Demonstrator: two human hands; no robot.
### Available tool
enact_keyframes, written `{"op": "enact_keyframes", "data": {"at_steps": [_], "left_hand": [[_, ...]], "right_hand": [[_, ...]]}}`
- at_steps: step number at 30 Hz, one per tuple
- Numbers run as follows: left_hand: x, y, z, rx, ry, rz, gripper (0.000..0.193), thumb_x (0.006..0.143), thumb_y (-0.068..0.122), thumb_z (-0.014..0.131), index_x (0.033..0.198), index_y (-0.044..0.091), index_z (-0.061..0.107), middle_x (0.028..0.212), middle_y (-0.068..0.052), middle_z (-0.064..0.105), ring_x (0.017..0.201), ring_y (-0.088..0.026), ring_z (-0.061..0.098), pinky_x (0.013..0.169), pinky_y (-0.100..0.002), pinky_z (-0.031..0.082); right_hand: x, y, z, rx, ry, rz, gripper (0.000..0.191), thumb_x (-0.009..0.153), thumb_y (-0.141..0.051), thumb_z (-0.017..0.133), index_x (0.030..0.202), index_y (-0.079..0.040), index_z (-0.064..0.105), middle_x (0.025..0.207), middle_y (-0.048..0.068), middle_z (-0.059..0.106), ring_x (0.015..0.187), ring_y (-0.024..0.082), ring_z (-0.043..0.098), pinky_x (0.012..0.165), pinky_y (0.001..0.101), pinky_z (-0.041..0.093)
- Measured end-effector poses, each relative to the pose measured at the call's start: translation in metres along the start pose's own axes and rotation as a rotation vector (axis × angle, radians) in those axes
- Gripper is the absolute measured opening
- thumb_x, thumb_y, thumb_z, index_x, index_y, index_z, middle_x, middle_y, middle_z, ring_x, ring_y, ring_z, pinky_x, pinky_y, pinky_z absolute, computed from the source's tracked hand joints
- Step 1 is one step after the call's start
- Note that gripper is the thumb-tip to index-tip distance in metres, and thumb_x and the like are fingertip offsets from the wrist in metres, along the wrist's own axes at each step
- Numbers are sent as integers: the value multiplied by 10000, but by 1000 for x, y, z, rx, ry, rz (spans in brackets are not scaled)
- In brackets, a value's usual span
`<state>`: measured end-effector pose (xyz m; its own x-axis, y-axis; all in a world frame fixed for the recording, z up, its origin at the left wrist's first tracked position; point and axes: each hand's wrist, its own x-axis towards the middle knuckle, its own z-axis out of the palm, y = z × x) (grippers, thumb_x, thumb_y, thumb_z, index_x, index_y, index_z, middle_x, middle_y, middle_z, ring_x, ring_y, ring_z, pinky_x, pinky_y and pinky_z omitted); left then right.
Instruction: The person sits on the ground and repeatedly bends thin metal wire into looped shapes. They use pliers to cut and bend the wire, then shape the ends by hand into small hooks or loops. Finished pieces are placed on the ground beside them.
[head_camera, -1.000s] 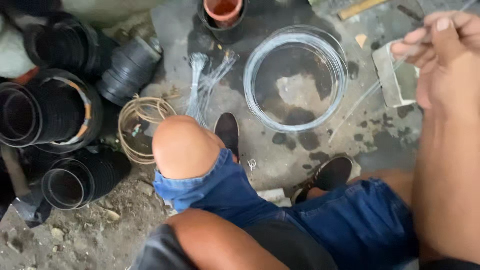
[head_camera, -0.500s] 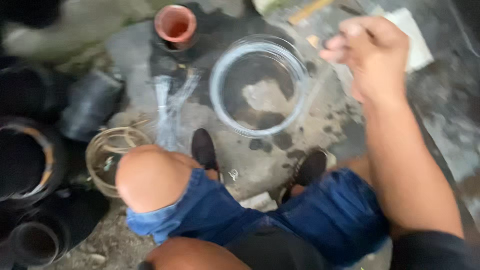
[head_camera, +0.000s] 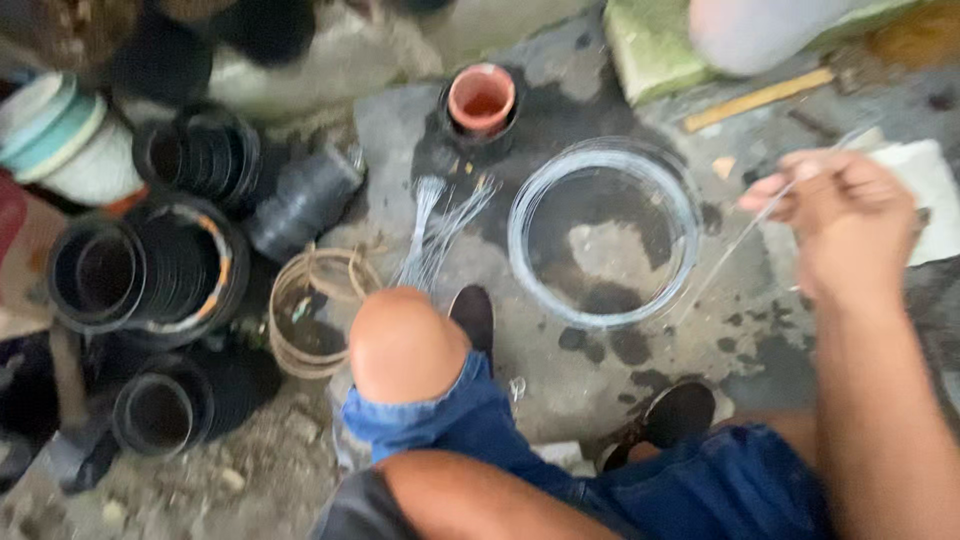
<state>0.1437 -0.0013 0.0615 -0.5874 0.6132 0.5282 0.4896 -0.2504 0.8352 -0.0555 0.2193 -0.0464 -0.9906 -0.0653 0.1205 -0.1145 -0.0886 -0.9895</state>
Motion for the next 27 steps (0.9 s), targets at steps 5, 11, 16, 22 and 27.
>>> {"op": "enact_keyframes", "data": {"at_steps": [5,11,16,22,27], "left_hand": [[25,-5,0,33,28,-130,135,937,203,664,993,83,690,973,-130,689,967,-320,658,856,-420,517],[49,-63,-48,550,372,-366,146,968,208,649,1001,74,696,958,-130,692,941,-315,647,845,-431,511],[48,-142,-52,-41,524,-564,256,1056,266,542,1120,40,645,899,-103,648,793,-216,621,705,-374,491],[53,-146,-32,-700,545,-885,208,1053,235,491,1004,78,619,661,35,449,485,-62,339,431,-237,268],[59,-152,-11,-361,514,-868,238,1049,229,493,958,57,631,641,48,410,523,-55,330,452,-255,281]], "right_hand": [[-2,-13,1,160,37,77,148,1054,-60,579,1106,47,666,983,157,722,874,261,732,892,420,628],[-22,-35,11,-21,2,49,183,1018,-73,608,1074,71,706,1052,179,768,992,240,727,948,374,565],[-26,-33,30,326,-18,208,202,961,-112,608,1063,39,695,1093,136,778,946,245,715,845,398,586],[-26,-31,16,457,-25,308,185,976,-148,595,1016,17,667,836,139,724,949,291,774,783,416,593],[-22,-22,2,431,112,179,172,1009,-131,601,1006,25,672,814,123,706,770,257,726,839,450,629]]}}
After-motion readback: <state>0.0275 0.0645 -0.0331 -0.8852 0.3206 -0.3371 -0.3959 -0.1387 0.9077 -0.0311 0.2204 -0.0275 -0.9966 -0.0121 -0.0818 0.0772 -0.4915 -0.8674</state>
